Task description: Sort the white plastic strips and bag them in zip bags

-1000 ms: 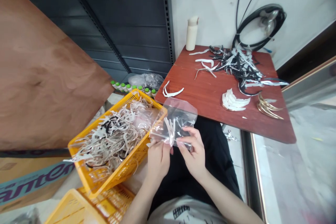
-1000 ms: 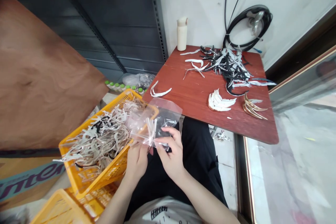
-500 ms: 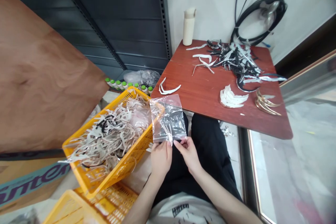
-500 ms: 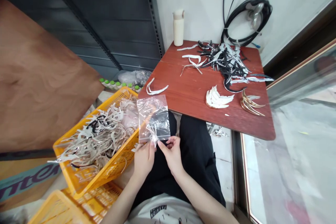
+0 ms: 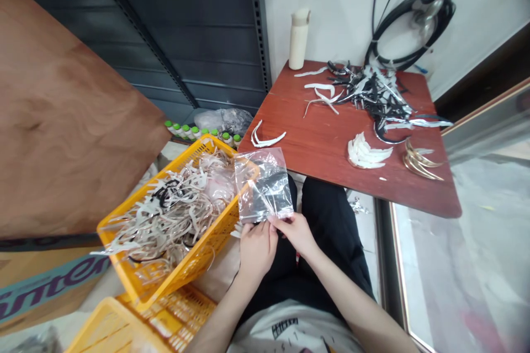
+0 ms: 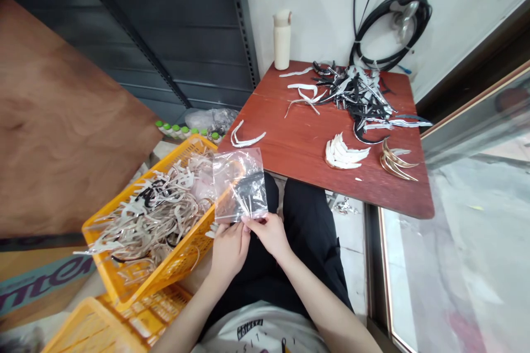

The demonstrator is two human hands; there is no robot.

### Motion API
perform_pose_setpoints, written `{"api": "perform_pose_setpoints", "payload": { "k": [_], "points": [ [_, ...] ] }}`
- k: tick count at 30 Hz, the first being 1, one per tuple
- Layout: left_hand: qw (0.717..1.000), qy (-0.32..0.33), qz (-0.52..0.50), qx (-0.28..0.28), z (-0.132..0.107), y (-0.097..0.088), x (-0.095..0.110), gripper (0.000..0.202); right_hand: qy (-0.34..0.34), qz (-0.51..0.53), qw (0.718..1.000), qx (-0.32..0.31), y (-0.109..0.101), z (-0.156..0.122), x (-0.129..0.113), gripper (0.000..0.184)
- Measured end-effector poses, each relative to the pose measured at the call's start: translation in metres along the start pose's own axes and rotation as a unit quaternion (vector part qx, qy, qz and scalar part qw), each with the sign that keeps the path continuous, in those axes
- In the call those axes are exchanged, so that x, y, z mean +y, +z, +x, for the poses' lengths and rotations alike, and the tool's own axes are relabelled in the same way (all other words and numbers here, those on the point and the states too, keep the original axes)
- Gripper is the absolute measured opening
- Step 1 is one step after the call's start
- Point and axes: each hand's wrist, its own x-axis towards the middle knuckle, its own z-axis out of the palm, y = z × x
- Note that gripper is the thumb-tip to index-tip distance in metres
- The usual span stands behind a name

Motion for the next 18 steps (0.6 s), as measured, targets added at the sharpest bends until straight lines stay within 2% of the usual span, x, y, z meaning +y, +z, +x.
{"api": "perform_pose_setpoints", "payload": {
  "k": [5,11,18],
  "points": [
    [1.0,0.006,-0.005,-0.02,-0.001,-0.001,0.006,0.033,0.034,0.083,0.995,-0.039,-0.001,0.003,-0.003,0.037],
    [0.999,0.022,-0.019,-0.041,0.004,-0.005,0.006,0.035,0.079,0.161,0.983,-0.044,-0.005,0.008,0.0,0.038],
    [0.996,0.04,-0.038,-0.075,0.006,-0.011,0.0,0.038,0.059,0.136,0.987,-0.055,-0.012,0.013,0.002,0.04]
  ]
}}
